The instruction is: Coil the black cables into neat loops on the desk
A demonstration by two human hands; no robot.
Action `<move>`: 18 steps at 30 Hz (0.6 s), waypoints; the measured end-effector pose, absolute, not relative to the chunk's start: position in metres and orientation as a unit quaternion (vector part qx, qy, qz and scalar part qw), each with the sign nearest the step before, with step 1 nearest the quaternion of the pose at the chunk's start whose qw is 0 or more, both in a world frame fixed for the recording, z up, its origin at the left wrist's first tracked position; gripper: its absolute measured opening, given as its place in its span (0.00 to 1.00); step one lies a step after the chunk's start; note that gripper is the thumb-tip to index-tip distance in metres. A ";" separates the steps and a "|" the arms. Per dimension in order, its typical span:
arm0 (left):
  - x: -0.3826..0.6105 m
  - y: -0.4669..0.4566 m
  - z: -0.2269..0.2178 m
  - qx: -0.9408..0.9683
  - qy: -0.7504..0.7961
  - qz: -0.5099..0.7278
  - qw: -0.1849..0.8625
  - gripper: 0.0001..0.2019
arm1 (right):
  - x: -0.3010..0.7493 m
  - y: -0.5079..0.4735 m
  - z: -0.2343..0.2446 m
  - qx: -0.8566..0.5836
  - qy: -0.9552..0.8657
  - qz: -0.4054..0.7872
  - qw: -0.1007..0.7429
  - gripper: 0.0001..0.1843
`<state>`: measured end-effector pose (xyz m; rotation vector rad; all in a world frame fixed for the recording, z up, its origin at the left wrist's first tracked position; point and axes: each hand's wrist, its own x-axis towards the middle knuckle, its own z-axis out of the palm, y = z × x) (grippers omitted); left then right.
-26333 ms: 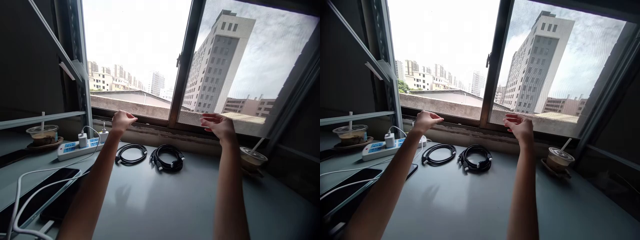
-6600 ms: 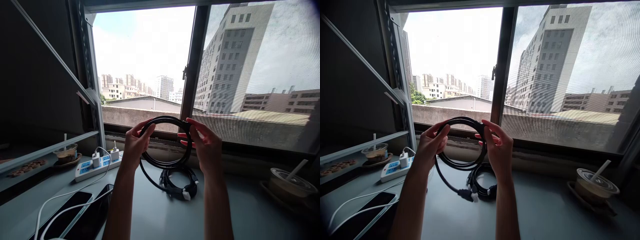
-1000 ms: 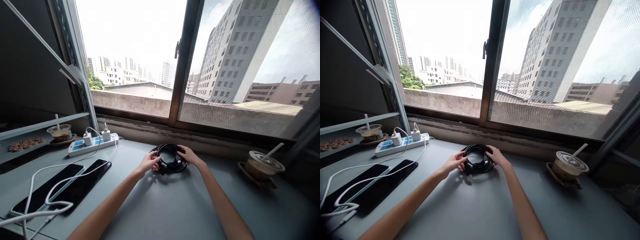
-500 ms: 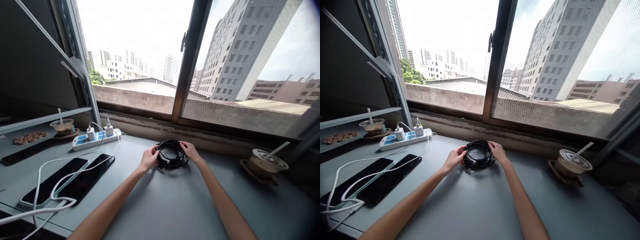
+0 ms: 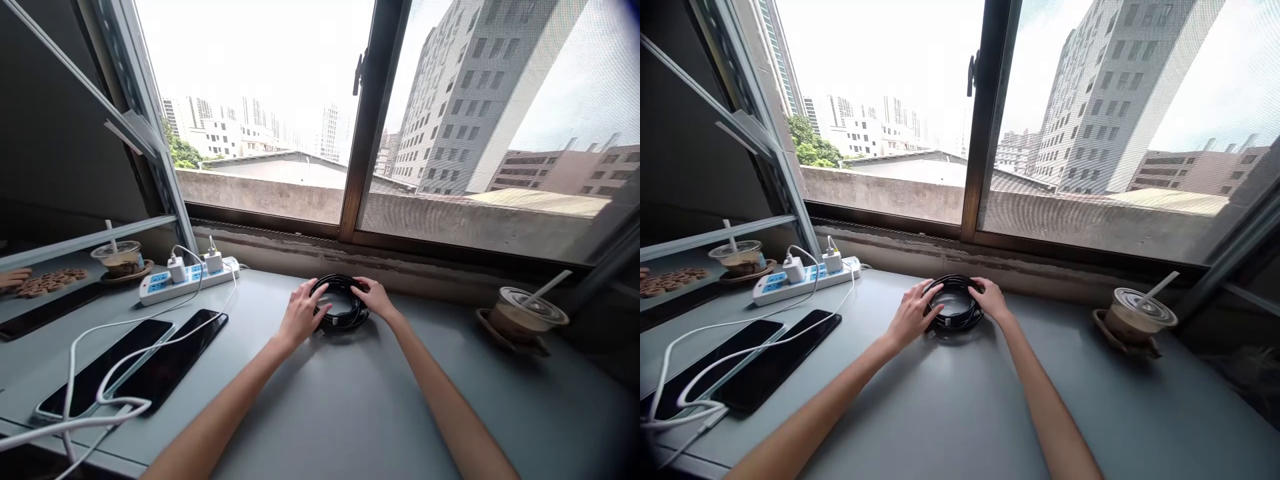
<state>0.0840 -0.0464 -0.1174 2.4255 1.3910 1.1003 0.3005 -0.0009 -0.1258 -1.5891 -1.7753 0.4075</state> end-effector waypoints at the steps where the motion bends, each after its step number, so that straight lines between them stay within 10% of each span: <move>1: 0.087 -0.049 -0.120 0.844 0.416 0.334 0.055 0.21 | 0.299 -0.003 -0.124 -0.624 -0.686 0.151 0.342 0.18; 9: 0.098 -0.058 -0.131 0.903 0.351 0.241 0.060 0.21 | 0.286 -0.024 -0.098 -0.708 -0.661 0.143 0.204 0.29; 18: 0.103 -0.068 -0.130 0.901 0.357 0.241 0.052 0.20 | 0.288 -0.027 -0.092 -0.697 -0.642 0.212 0.239 0.12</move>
